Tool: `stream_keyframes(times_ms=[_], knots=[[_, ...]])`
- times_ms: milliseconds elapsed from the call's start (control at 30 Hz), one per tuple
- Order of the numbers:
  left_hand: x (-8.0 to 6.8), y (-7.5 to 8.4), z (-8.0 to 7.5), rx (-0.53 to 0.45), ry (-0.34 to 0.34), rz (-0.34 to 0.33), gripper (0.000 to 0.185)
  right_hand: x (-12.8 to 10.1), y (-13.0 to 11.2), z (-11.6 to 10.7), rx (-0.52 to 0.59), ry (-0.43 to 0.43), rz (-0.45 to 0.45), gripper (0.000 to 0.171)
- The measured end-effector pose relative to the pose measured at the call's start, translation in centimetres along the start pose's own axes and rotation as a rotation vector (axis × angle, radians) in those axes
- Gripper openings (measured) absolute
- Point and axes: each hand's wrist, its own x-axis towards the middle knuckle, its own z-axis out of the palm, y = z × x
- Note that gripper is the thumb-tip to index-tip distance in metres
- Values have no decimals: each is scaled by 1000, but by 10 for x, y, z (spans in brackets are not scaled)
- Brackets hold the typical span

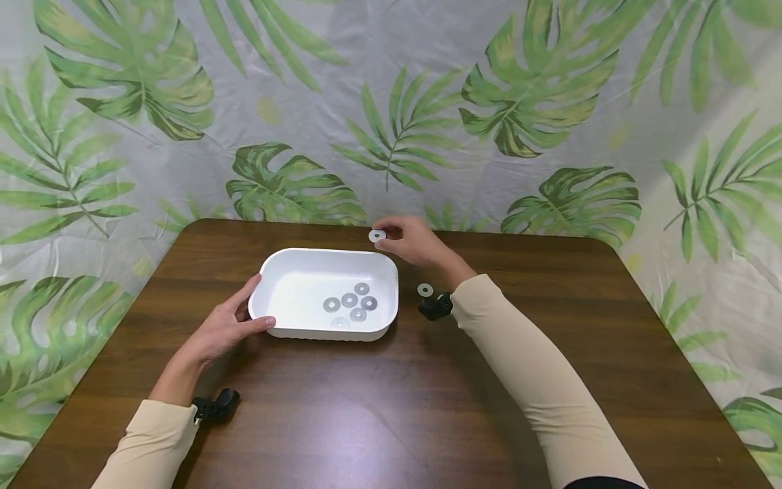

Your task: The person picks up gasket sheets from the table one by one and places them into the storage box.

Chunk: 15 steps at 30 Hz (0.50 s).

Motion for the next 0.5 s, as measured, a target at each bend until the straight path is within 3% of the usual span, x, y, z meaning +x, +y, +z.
stream_keyframes(times_ms=[333, 500], knots=[[0, -1, 0, -19, 3, 8, 95, 13, -25, 25, 85, -37, -51, 36], [1, -1, 0, -14, 3, 9, 95, 15, -31, 38, 77, -54, -75, 34]])
